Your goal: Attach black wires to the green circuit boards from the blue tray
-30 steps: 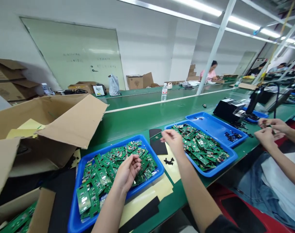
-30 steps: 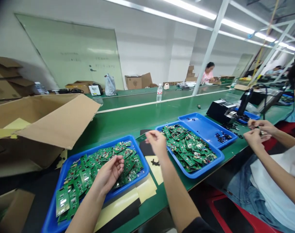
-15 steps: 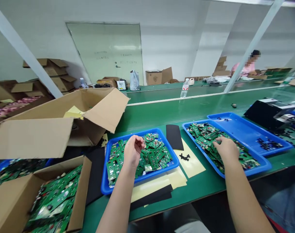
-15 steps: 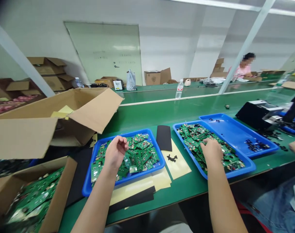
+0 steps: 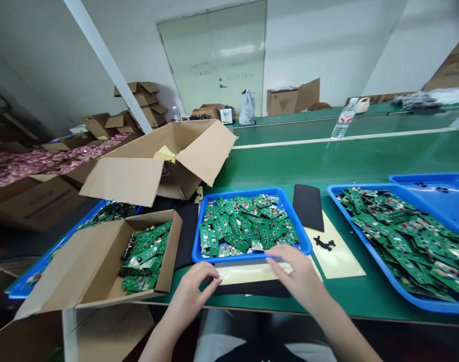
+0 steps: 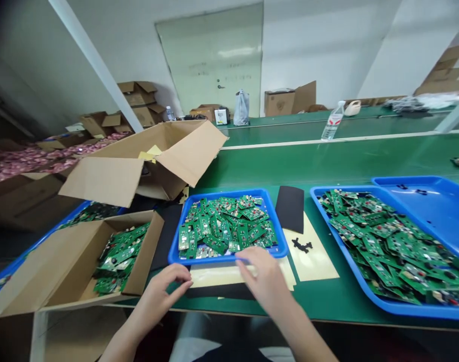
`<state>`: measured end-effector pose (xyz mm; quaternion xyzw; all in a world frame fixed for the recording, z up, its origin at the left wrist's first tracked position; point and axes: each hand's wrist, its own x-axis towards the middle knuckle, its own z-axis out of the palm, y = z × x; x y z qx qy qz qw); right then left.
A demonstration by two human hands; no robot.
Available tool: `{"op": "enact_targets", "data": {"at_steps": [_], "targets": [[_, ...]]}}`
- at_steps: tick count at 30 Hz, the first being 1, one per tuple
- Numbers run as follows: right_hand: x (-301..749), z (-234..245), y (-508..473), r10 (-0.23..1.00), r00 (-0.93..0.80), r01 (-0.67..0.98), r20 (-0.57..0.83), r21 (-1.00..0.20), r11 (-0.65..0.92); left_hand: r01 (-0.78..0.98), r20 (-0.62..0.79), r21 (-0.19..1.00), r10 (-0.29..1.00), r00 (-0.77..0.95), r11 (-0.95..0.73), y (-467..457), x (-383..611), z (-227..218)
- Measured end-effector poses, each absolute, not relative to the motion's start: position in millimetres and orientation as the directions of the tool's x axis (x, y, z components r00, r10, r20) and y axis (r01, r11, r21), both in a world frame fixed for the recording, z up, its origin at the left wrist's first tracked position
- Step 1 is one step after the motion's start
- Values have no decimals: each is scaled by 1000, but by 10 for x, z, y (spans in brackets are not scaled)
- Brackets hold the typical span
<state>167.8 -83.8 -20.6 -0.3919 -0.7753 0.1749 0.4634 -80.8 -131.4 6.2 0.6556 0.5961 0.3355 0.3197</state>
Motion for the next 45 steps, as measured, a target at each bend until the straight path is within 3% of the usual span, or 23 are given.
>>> {"op": "enact_targets", "data": {"at_steps": [3,6,8,13,16,28,36,45], "targets": [[1314,-276,-993,703,-450,332,550,-628,704,555,25,832,999,-28,-5,-1461,-878,-132],[1097,-399,-1058,653,-532,326,539,-581,745,590,55,807,998,-44,-19,-1509,-937,-283],[1005,-488,-1068,647,-546,405,532,-509,760,706,121,698,992,47,-118,-1499,-988,-378],[859,-612,-1053,668,-550,543,502,-393,742,868,332,271,887,321,-416,-1451,-1065,-532],[774,-641,-1040,665,-556,560,498,-366,743,879,401,179,849,344,-441,-1438,-1035,-546],[789,-686,-1049,631,-608,518,482,-360,776,881,302,236,893,333,-409,-1489,-1016,-460],[815,-697,-1118,607,-593,542,528,-296,787,859,359,157,838,410,-487,-1475,-981,-471],[845,-801,-1045,513,-603,436,611,-286,853,832,400,226,827,395,-506,-1499,-992,-486]]}}
